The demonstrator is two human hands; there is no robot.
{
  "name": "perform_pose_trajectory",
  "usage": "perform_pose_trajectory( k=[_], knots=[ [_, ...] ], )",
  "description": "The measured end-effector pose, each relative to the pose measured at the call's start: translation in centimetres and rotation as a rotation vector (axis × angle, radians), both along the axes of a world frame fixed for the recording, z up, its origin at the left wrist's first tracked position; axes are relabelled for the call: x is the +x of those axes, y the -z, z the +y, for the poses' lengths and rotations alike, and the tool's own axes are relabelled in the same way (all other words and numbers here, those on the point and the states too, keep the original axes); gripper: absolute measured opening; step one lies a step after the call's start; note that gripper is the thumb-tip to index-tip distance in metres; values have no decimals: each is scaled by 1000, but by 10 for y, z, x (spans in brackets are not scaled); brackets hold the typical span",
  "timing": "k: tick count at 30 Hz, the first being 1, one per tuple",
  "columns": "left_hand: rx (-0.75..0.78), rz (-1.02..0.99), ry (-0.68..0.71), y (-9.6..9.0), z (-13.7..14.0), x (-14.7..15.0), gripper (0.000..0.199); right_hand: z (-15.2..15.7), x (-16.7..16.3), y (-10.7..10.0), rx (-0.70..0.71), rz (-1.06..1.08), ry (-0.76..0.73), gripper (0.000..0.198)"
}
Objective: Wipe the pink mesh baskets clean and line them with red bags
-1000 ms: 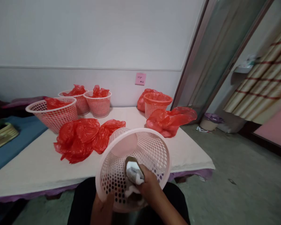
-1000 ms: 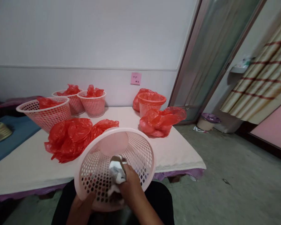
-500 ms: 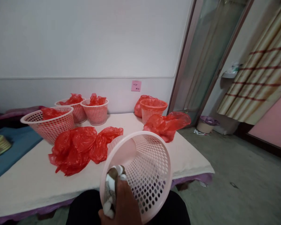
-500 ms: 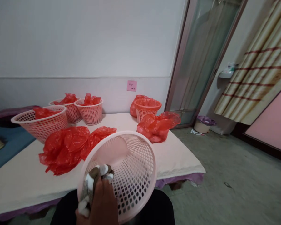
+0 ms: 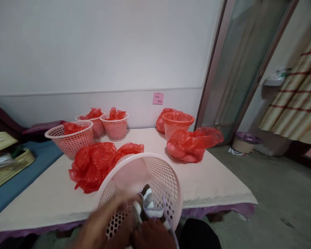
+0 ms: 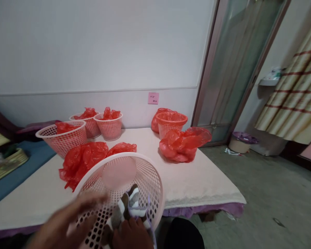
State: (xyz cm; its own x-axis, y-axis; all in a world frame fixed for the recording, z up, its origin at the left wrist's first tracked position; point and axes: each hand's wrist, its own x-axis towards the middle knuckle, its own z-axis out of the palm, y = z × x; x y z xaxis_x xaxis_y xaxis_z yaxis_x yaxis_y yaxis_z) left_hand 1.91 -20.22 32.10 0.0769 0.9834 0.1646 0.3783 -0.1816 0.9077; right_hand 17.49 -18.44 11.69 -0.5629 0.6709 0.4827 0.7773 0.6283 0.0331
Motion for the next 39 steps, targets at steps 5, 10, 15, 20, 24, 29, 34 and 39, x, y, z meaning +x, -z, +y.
perform_pose_trajectory(
  k=[5, 10, 15, 20, 24, 29, 34, 39],
  knots=[
    [578, 532, 69, -35, 76, 25, 48, 0, 12, -6, 17, -39, -37, 2],
    [545, 908, 178, -29, 109, 39, 27, -1, 26, 2, 11, -41, -34, 3],
    [447, 502, 153, -20, 112, 17, 27, 10, 54, -15, -187, -81, -4, 12],
    [302, 83, 29, 9, 94, 6, 22, 22, 90, -62, -525, 216, 27, 34],
    [207, -153, -115, 37, 69, 11, 23, 32, 94, -77, -828, 1091, 42, 26],
    [186, -392, -387, 64, 45, 19, 28, 48, 68, -86, -1005, 2180, 36, 46],
    [192, -504, -504, 92, 23, 32, 30, 61, 25, -127, -770, 2378, -128, 46],
    [193, -624, -560, 105, 14, 34, 32, 43, -25, -153, -742, 2137, -262, 58]
  ],
)
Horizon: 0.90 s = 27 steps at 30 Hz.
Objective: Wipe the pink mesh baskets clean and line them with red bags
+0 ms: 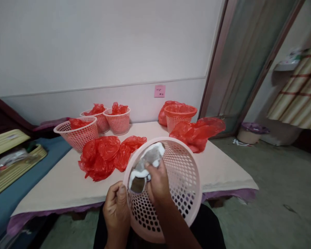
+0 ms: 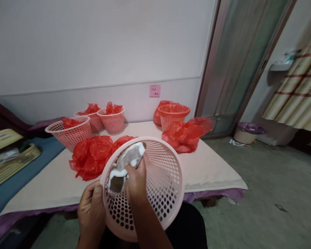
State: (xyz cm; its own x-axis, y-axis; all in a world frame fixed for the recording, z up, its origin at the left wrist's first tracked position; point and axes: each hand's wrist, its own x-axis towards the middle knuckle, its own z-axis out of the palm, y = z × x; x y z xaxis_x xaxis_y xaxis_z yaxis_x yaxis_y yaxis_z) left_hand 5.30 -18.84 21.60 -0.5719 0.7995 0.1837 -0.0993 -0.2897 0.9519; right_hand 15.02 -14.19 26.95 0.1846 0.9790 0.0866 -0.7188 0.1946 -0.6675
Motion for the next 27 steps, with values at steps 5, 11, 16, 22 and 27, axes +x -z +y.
perform_pose_trajectory(
  k=[5, 11, 16, 22, 27],
  knots=[
    [-51, -33, -66, 0, -1, -11, 38, -47, -9, 9, 211, -725, -105, 50],
    [-105, -145, -2, 5, -10, -16, 40, -79, 20, 50, 359, -1421, -295, 53],
    [-131, -65, -30, 25, -14, -24, 38, -80, 35, 90, 158, -1854, -271, 36],
    [-134, 49, -24, 37, -17, -28, 36, -56, 56, 107, -129, -1569, -113, 32],
    [-146, 47, -1, 33, -15, -26, 35, -18, 56, 101, -300, -538, 65, 34]
  ],
)
